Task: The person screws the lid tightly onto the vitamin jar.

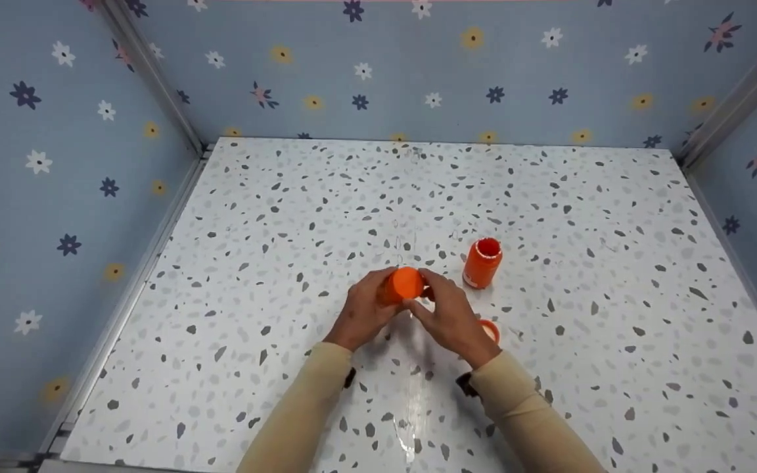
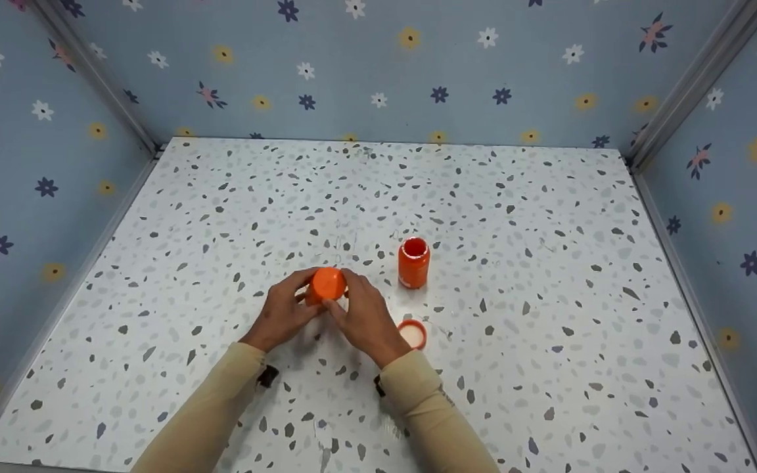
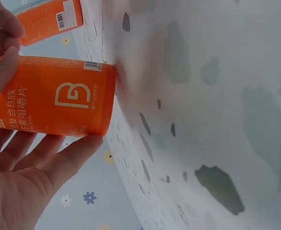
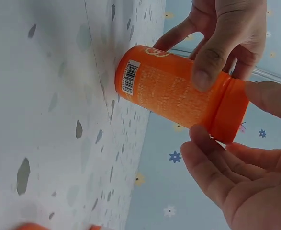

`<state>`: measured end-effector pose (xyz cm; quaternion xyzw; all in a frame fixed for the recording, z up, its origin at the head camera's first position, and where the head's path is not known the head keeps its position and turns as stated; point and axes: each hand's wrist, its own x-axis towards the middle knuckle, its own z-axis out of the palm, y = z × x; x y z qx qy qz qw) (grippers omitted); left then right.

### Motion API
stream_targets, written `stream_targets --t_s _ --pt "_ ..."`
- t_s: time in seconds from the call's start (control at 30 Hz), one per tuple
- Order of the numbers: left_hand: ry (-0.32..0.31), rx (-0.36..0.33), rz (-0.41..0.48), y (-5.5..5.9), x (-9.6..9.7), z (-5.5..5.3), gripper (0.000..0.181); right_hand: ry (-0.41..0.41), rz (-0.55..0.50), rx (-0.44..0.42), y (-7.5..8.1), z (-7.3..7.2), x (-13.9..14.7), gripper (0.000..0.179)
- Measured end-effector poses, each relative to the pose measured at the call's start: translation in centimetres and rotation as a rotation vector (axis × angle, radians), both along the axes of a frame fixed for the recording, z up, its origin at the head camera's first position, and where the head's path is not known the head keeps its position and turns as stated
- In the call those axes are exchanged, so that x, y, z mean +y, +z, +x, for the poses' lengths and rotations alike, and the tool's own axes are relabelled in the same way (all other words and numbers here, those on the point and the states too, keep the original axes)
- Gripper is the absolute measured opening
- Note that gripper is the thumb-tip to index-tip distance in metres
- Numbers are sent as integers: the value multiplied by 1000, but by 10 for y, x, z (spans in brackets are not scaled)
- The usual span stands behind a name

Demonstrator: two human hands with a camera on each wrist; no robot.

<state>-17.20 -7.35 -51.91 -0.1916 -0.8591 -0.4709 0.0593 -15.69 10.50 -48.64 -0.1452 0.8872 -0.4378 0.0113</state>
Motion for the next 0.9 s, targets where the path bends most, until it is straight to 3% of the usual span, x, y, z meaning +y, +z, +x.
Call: stream_targets --t_s 0.27,0.47,0.9 --pt "53 -171 111 -2 -10 -7 56 43 -66 -48 -5 -15 -11 58" --pt "75 -239 201 -4 -16 -16 57 72 -72 -40 -6 -29 -20 56" --pt "134 -303 158 -2 -20 -34 61 56 -32 -33 -2 -48 -30 54"
